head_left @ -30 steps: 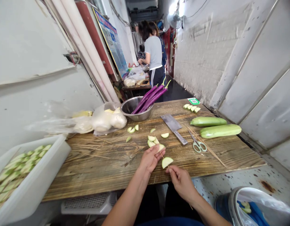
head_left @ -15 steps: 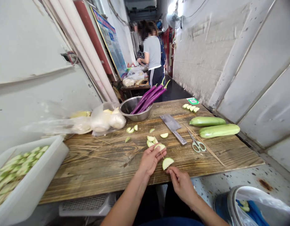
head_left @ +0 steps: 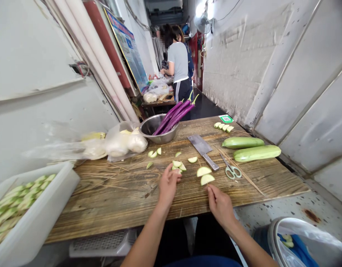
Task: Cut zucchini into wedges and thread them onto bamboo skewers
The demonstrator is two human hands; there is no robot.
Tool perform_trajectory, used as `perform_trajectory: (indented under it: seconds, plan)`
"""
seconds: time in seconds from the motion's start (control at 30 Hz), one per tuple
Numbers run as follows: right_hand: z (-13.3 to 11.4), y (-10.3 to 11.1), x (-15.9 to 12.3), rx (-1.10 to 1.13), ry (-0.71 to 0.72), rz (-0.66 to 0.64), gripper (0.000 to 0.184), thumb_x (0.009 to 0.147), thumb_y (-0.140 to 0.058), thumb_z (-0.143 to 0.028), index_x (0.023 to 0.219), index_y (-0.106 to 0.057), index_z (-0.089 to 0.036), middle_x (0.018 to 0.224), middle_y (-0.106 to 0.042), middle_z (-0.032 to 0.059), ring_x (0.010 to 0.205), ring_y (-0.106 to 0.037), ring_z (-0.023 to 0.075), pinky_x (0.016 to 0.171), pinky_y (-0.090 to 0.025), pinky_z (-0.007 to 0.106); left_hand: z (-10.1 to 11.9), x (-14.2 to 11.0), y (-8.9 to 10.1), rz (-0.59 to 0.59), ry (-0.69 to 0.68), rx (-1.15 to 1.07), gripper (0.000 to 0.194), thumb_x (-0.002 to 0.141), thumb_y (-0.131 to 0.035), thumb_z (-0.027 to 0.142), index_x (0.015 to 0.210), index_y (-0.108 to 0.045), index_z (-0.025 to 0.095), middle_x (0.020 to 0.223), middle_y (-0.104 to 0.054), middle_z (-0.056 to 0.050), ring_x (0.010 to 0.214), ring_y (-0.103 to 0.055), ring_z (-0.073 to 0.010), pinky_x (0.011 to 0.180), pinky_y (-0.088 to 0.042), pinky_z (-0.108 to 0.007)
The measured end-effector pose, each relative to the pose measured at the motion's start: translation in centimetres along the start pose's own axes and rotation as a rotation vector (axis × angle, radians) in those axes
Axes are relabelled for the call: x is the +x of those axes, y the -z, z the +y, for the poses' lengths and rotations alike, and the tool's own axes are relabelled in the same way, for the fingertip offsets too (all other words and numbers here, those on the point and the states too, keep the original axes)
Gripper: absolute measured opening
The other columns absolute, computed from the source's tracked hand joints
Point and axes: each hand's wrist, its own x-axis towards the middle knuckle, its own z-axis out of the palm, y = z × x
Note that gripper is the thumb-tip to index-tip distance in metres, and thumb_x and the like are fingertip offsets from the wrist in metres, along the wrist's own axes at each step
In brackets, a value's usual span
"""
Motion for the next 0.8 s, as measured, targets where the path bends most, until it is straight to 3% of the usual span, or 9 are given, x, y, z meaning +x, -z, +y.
perform_trajectory:
  seconds: [0.03,0.1,0.2,0.37,0.5,0.63,0.7,0.8]
  plan:
    - [0.3,0.3,0.3,0.027,-0.025,0.013,0.03,0.091,-0.031,-0.029,0.089,-0.058,-0.016,0.079,-0.067,0.0069,0.066,-0.062,0.0168,0.063,-0.043,0.024,0.1,0.7,1.0,0.044,-0.094,0.102,0.028,0.07,-0.065,0.017,0.098,-0.063,0.021,0.099,-0.064,-0.007,0.099,-0.057,-0.0191,0.093,-0.04,-0.031]
    - [0.8,0.8,0.7,0.083,-0.057,0.011,0.029,0.091,-0.032,-0.031,0.086,-0.058,-0.017,0.076,-0.066,0.0057,0.067,-0.062,0.0167,0.063,-0.043,0.024,0.2,1.9,2.6,0.009,-0.241,0.319,0.022,0.065,-0.067,0.009,0.084,-0.068,0.021,0.103,-0.062,-0.007,0.109,-0.05,-0.0205,0.102,-0.03,-0.03]
    - [1.0,1.0,1.0,0.106,-0.063,-0.015,0.029,0.09,-0.033,-0.032,0.085,-0.058,-0.017,0.072,-0.065,0.0046,0.065,-0.061,0.0167,0.063,-0.043,0.024,-0.2,2.9,3.4,-0.105,-0.4,0.603,0.027,0.062,-0.068,0.01,0.085,-0.069,0.022,0.113,-0.059,-0.008,0.114,-0.046,-0.0237,0.106,-0.022,-0.035]
    - [1.2,0.6,0.8,0.077,-0.051,-0.019,0.03,0.09,-0.033,-0.032,0.085,-0.058,-0.017,0.069,-0.065,0.0039,0.062,-0.061,0.0167,0.062,-0.044,0.025,0.2,3.6,1.7,-0.137,-0.608,1.031,0.03,0.073,-0.06,0.023,0.102,-0.063,0.02,0.123,-0.052,-0.01,0.113,-0.046,-0.0246,0.1,-0.03,-0.04]
    - [1.4,0.5,0.8,0.056,-0.034,-0.03,0.029,0.09,-0.032,-0.03,0.085,-0.058,-0.018,0.072,-0.066,0.0037,0.064,-0.062,0.0165,0.062,-0.043,0.025,1.1,4.6,-0.4,-0.346,-0.818,1.489,0.041,0.076,-0.047,0.01,0.115,-0.054,0.024,0.122,-0.054,-0.007,0.123,-0.035,-0.0248,0.103,-0.017,-0.05]
    - [1.4,0.4,0.8,0.067,-0.025,-0.026,0.027,0.09,-0.032,-0.029,0.085,-0.057,-0.018,0.076,-0.066,0.0041,0.067,-0.062,0.0165,0.063,-0.043,0.024,1.2,5.5,-2.3,-0.497,-0.954,1.767,0.029,0.083,-0.036,0.009,0.087,-0.064,0.016,0.088,-0.064,-0.011,0.106,-0.049,-0.025,0.103,-0.009,-0.053]
    - [1.4,0.4,0.7,0.065,-0.023,-0.028,0.027,0.09,-0.032,-0.028,0.085,-0.057,-0.017,0.075,-0.066,0.004,0.066,-0.062,0.0164,0.063,-0.042,0.024,1.3,5.8,-2.7,-0.549,-0.979,1.831,0.03,0.085,-0.035,0.011,0.079,-0.064,0.014,0.077,-0.063,-0.011,0.091,-0.054,-0.024,0.102,-0.013,-0.052]
    - [1.5,0.4,0.7,0.06,-0.023,-0.036,0.027,0.09,-0.032,-0.028,0.085,-0.057,-0.017,0.075,-0.066,0.0038,0.065,-0.062,0.0163,0.062,-0.042,0.024,1.6,5.9,-2.6,-0.647,-0.968,1.852,0.025,0.084,-0.039,0.013,0.078,-0.064,0.012,0.082,-0.063,-0.013,0.085,-0.055,-0.0238,0.094,-0.027,-0.047]
